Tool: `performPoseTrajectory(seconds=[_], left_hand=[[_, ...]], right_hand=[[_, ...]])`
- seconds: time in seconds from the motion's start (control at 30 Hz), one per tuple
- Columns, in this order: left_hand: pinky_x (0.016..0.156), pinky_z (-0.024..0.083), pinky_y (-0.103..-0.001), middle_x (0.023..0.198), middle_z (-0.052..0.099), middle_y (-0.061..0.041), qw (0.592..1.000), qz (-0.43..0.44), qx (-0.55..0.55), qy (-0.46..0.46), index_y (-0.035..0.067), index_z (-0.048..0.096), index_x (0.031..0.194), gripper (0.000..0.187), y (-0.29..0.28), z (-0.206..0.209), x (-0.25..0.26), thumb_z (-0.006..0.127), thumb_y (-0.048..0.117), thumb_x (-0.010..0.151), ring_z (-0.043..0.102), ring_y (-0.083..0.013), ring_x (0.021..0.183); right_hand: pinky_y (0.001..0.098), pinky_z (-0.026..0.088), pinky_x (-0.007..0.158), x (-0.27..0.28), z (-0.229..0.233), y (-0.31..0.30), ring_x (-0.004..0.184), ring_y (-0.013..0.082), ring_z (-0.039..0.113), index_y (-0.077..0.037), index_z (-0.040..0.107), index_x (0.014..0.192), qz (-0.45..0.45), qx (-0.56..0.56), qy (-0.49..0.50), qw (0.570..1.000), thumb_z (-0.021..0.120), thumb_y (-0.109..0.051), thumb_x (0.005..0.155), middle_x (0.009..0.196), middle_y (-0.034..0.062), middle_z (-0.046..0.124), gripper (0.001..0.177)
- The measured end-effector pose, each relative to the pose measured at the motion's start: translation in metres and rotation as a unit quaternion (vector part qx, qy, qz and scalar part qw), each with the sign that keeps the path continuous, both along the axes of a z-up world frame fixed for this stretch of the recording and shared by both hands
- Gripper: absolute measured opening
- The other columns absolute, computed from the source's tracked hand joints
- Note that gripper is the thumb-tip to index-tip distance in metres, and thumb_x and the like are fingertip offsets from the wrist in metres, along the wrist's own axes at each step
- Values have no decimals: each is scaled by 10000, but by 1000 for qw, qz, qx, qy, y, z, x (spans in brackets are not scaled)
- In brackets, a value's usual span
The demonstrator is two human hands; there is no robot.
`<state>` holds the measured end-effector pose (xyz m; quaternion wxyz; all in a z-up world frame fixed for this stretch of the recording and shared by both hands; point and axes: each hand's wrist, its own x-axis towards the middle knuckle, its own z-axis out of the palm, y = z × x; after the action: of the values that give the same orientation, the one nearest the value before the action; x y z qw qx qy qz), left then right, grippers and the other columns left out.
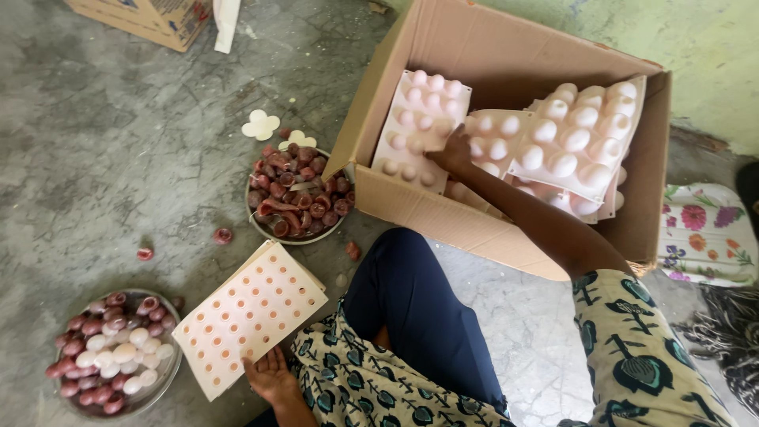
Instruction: The person sits on the floor and assembles small round candles by placing them into the holes of a white plastic tray. They pick up candles from a metal bowl and insert them into the tray, then place the filled tray into a cardboard box.
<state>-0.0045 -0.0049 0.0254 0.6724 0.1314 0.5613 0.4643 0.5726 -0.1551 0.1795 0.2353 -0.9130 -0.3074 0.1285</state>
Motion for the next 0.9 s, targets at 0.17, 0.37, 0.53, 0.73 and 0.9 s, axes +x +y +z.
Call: performPoseTrajectory(seconds=[0.17,0.37,0.53,0.73,0.9], left_hand=[[1151,443,-428,1349,551,-174,1000,19,-9,22,6,432,1462,641,5,-6,5,507,481,1039,555,-305,1289],[1036,531,-434,1198,627,-204,996,14,33,77,-76,521,1349,594,-1,-1,4,528,444,1061,642,-318,1146],[933,600,-426,1132,650,-205,984,20,93,149,-75,562,1271,459,-2,10,12,565,340,1074,689,-313,1022],[936,610,-460,1088,669,-217,986,55,155,38,-69,500,1229,301,38,87,58,534,198,1093,737,-337,978],[938,617,-438,1186,653,-190,945,37,312,-89,-9,320,1328,388,57,220,191,529,177,1058,750,-300,1005]], right_hand=[[496,458,1032,12,-11,-7,1144,343,559,-23,494,1322,-19,58,77,995,661,-164,958,1232,188,565,425],[471,452,1071,42,21,-5,1205,311,515,-34,399,1445,-77,272,226,932,682,-45,877,1313,160,500,635],[450,447,1104,76,110,-52,1255,285,478,-43,319,1548,-221,615,122,747,699,55,810,1381,137,445,836],[456,-78,1390,96,140,-112,1632,287,61,-149,-45,1681,-216,634,-334,663,872,58,925,1717,83,113,1207],[534,-48,1327,97,154,-148,1609,251,71,-185,-77,1682,-279,575,-466,611,826,-68,963,1702,47,111,1160]])
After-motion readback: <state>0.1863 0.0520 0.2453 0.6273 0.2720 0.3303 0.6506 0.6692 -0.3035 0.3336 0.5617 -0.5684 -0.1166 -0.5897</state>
